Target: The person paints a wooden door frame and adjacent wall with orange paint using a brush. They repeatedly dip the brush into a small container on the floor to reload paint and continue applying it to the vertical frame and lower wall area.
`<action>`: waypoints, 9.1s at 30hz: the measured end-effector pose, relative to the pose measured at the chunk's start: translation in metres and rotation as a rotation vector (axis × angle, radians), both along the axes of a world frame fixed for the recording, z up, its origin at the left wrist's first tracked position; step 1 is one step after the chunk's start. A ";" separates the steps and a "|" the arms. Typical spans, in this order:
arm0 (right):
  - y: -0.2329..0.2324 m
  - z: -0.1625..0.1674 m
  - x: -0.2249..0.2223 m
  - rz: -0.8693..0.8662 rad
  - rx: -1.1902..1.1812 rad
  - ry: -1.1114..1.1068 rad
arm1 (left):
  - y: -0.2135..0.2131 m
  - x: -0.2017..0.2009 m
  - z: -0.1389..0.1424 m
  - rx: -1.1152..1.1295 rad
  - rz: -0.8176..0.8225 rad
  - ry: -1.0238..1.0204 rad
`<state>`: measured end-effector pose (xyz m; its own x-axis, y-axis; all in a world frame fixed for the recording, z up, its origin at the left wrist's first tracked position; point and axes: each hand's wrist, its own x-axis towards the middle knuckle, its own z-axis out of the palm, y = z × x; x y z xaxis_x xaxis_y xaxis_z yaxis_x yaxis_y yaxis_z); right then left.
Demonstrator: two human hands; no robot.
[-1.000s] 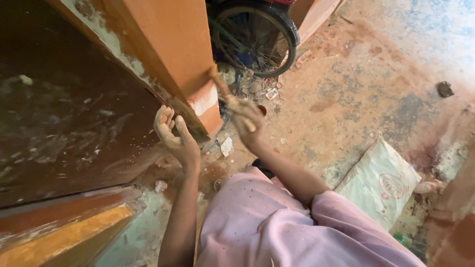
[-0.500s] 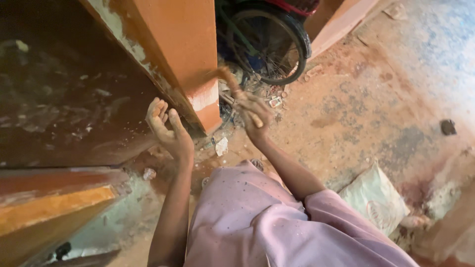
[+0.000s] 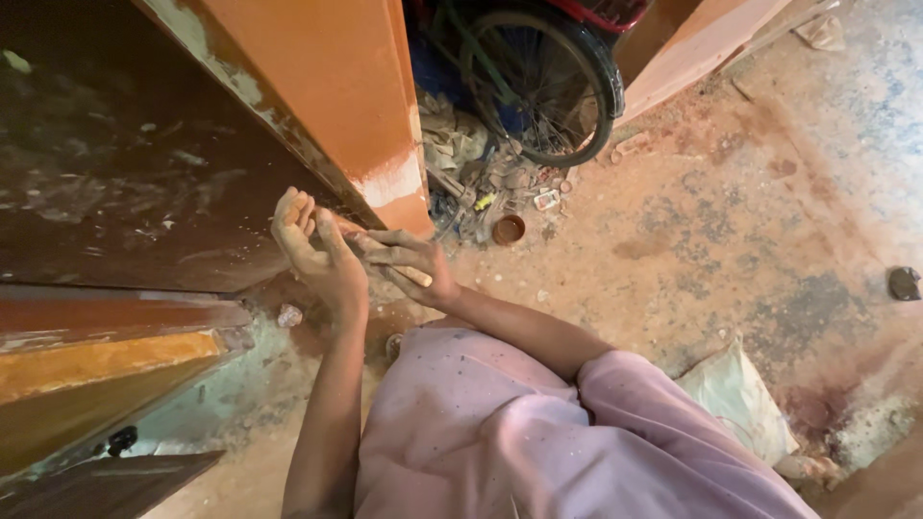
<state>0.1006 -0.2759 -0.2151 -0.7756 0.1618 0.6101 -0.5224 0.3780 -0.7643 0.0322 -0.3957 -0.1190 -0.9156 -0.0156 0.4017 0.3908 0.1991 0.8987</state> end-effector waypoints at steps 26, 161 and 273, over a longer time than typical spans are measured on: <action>0.012 0.013 -0.009 -0.286 -0.034 0.169 | -0.023 -0.020 -0.019 0.061 -0.113 -0.027; 0.380 -0.428 -0.019 -0.837 -0.679 -0.957 | 0.293 0.036 -0.451 -0.539 -0.344 -0.805; 0.228 0.248 0.010 0.213 -1.062 0.385 | 0.082 0.004 0.202 0.121 -0.009 0.519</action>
<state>0.1110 -0.0478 0.0333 -0.6406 0.6241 0.4473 -0.7665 -0.4855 -0.4204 0.0360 -0.3133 0.0827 -0.5973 -0.0829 0.7977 0.7914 0.1002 0.6030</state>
